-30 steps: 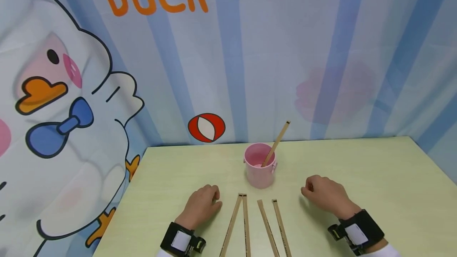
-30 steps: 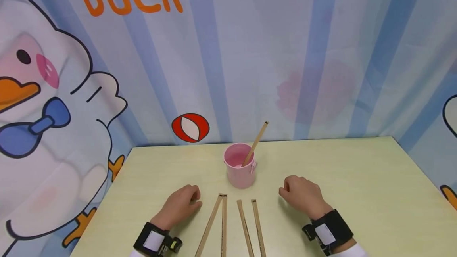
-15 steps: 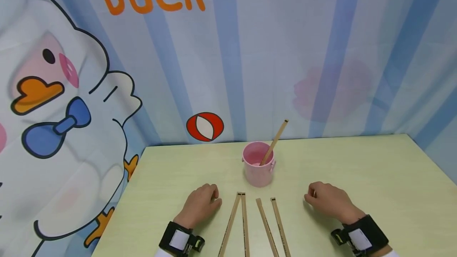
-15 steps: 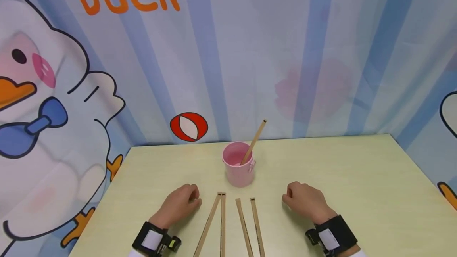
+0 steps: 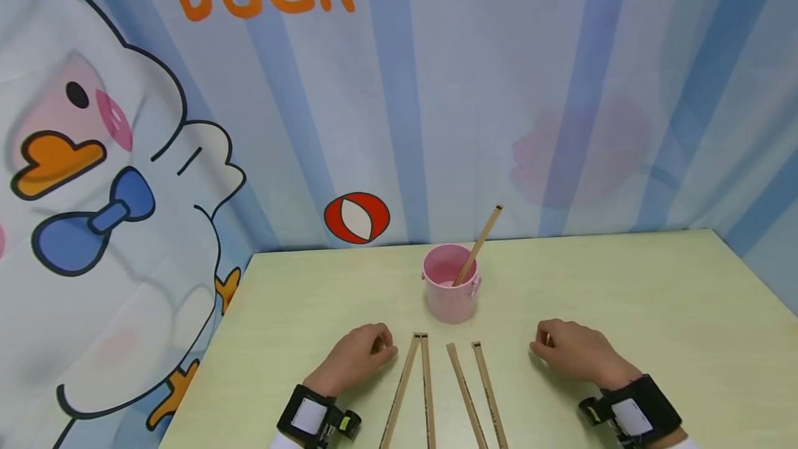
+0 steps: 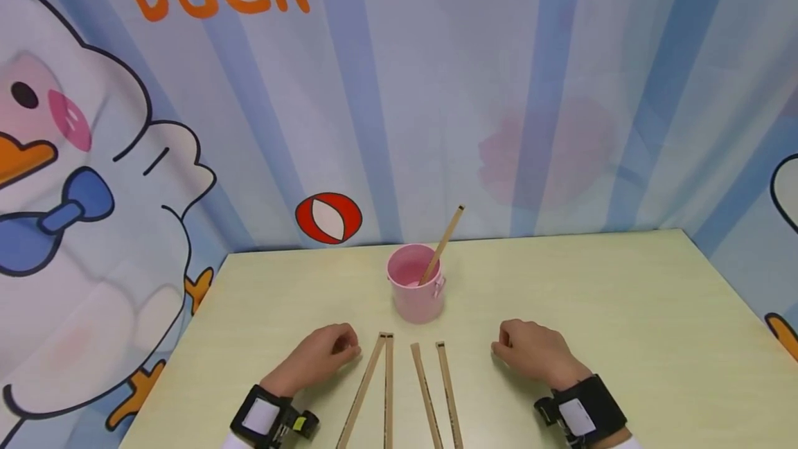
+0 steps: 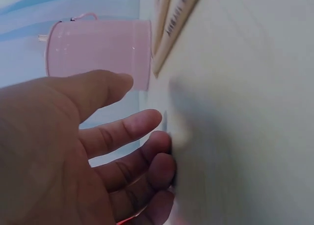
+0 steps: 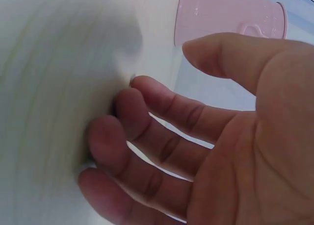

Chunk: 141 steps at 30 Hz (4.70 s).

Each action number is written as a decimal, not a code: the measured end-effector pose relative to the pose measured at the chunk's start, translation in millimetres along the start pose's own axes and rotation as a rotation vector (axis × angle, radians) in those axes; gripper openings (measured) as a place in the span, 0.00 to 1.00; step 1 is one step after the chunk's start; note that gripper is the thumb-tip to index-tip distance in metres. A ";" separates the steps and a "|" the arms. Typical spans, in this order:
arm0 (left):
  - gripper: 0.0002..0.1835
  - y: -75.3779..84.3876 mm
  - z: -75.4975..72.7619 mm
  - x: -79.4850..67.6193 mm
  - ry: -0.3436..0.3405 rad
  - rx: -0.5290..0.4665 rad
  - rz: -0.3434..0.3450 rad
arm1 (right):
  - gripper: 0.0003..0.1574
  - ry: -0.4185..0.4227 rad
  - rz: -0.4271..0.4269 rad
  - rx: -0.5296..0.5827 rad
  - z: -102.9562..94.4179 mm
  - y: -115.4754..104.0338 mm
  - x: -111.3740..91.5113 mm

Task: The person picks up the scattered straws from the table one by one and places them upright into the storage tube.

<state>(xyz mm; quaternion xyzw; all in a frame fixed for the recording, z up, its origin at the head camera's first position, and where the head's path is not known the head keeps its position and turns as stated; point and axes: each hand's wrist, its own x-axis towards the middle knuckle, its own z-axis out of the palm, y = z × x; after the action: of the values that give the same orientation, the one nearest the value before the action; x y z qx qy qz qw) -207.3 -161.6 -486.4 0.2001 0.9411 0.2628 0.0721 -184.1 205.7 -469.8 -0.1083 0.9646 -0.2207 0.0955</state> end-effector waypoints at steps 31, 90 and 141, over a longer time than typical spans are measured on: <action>0.11 29.2 6.5 -6.6 -0.126 -0.004 0.026 | 0.11 0.031 0.027 -0.031 4.4 -0.2 -1.7; 0.15 32.0 4.6 -10.0 -0.070 0.057 -0.054 | 0.10 0.029 0.000 -0.011 3.9 1.5 -2.1; 0.06 41.9 -51.3 0.7 0.249 -0.067 0.052 | 0.11 0.031 0.056 -0.009 7.5 2.1 2.1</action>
<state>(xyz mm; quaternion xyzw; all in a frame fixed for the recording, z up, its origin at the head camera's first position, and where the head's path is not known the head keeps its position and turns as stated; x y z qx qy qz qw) -206.1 -152.4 -420.8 0.1878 0.9279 0.3189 -0.0457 -184.7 204.1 -477.7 -0.0781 0.9696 -0.2154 0.0862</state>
